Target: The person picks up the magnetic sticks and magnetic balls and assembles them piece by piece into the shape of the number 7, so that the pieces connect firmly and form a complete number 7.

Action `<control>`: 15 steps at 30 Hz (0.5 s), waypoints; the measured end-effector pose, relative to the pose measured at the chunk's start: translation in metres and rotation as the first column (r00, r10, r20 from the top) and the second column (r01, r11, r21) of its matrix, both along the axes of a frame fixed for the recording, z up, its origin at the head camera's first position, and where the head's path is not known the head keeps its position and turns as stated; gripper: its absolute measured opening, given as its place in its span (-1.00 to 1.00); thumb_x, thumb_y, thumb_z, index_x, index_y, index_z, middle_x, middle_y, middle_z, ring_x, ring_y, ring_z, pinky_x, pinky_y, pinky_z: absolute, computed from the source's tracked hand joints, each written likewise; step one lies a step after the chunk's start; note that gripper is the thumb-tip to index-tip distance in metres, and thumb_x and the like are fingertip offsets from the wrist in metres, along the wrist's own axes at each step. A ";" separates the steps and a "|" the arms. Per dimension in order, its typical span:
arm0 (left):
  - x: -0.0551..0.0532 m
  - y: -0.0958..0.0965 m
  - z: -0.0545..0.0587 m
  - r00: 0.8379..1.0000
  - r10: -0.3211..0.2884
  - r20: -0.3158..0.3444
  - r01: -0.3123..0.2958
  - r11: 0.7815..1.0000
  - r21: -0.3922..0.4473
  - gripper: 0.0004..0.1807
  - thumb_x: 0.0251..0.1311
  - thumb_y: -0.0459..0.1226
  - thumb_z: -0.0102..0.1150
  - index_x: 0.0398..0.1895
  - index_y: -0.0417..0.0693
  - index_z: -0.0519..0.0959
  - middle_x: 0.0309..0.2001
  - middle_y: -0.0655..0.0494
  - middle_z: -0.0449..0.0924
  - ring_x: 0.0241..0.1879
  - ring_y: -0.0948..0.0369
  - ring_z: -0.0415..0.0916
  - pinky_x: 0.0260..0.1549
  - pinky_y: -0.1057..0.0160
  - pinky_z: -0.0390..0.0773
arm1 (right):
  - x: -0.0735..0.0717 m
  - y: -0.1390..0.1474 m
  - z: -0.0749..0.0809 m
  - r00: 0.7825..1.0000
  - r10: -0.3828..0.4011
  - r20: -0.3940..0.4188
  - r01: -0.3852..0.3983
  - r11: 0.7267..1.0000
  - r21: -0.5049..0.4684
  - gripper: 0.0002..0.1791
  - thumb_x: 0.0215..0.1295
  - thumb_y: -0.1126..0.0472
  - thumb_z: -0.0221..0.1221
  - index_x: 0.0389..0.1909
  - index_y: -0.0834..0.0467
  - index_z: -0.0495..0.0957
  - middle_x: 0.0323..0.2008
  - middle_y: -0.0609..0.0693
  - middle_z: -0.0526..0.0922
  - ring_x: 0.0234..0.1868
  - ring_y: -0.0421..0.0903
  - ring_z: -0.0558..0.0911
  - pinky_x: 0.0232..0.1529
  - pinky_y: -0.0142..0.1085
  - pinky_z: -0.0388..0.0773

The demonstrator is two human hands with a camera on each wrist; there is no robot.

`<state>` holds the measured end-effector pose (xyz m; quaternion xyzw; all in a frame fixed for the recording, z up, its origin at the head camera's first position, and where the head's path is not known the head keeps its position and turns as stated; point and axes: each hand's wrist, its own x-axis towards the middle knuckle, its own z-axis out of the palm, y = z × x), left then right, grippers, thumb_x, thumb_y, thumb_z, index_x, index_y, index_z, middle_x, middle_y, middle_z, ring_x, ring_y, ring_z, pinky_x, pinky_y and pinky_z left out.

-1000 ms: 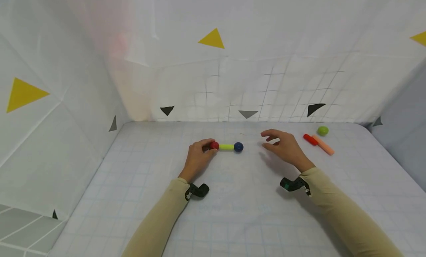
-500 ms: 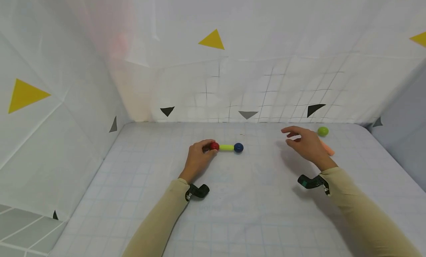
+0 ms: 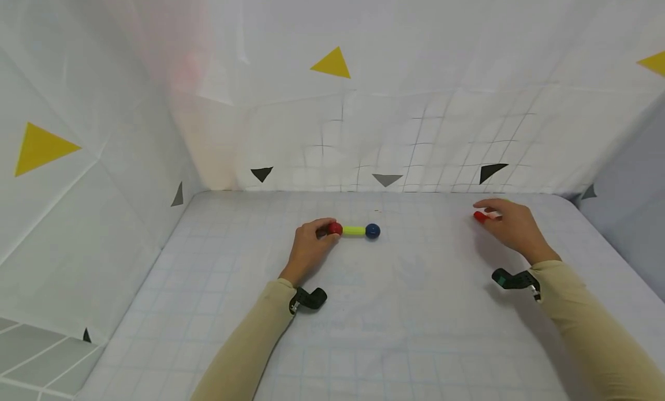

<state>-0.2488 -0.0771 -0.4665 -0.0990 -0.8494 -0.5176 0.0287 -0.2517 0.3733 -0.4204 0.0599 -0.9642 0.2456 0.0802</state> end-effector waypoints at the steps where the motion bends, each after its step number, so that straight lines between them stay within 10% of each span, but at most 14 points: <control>1: 0.000 0.000 0.000 1.000 0.000 0.003 0.000 1.000 0.002 -0.54 0.36 -0.28 0.38 0.31 -0.10 0.62 0.11 0.12 0.67 0.08 0.20 0.57 0.17 0.15 0.53 | 0.000 0.003 -0.001 1.000 -0.004 0.008 0.004 1.000 0.004 -0.61 0.39 0.40 0.13 0.21 0.28 0.60 0.18 0.42 0.55 -0.01 0.44 0.62 -0.06 0.29 0.57; 15: -0.001 0.000 -0.003 1.000 0.013 0.011 -0.013 1.000 0.002 -0.54 0.36 -0.26 0.38 0.30 -0.06 0.63 0.12 0.14 0.66 0.09 0.21 0.56 0.18 0.15 0.53 | -0.005 0.030 -0.016 0.999 -0.031 0.031 0.030 0.998 0.049 -0.63 0.34 0.39 0.13 0.14 0.33 0.62 0.12 0.45 0.57 0.02 0.44 0.56 -0.04 0.30 0.53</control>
